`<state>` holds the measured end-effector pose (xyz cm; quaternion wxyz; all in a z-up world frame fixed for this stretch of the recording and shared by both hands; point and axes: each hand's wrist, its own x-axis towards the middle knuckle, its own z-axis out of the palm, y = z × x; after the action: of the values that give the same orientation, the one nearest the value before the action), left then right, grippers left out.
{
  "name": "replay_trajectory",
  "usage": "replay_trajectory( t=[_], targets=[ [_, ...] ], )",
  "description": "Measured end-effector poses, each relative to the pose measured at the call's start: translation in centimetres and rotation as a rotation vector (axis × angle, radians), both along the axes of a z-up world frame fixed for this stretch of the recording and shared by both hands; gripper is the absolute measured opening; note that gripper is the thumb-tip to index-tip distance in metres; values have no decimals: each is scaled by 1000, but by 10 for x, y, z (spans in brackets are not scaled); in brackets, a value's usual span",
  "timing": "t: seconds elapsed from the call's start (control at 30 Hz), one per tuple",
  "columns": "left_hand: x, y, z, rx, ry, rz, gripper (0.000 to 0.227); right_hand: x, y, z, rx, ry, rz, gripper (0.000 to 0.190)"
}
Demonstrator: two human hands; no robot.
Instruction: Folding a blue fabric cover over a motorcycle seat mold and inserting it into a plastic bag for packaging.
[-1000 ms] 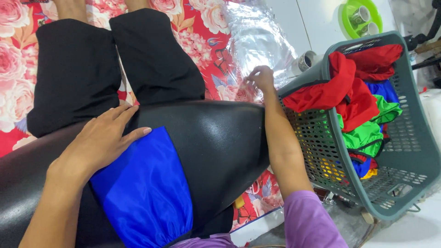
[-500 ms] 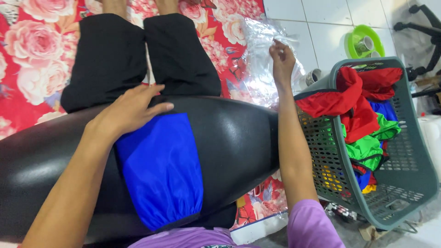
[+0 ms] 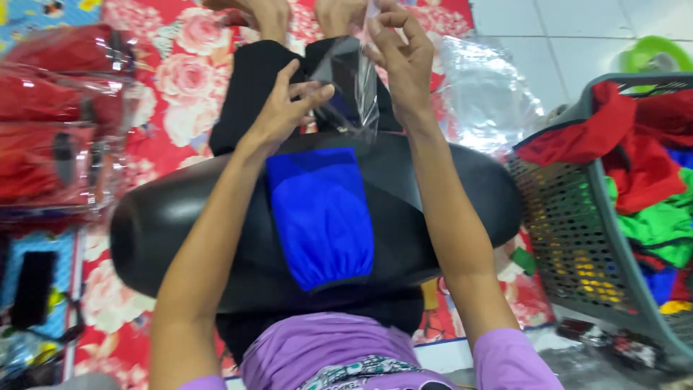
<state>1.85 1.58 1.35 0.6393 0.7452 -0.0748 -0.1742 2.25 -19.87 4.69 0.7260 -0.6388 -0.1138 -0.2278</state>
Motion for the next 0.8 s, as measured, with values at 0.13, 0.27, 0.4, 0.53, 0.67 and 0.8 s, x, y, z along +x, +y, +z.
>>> replay_trajectory(
  t=[0.13, 0.27, 0.4, 0.53, 0.67, 0.8],
  targets=[
    [3, 12, -7, -396, -76, 85, 40, 3, 32, -22, -96, -33, -103, 9],
    [4, 23, 6, -567, -100, 161, 27, -5, 43, -22, -322, -83, -198, 23],
    [4, 36, 14, -529, -31, 277, 29, -10, 53, -44, -215, 287, -335, 49],
    [6, 49, 9, -472, -22, 308, 26, -3, 57, -86, -254, 542, -459, 87],
    [9, 53, 22, -537, 48, 254, 33, -4, 55, -87, -327, 580, -433, 108],
    [10, 62, 20, -506, 47, 145, 21, -3, 43, -81, -261, 685, -457, 127]
  ],
)
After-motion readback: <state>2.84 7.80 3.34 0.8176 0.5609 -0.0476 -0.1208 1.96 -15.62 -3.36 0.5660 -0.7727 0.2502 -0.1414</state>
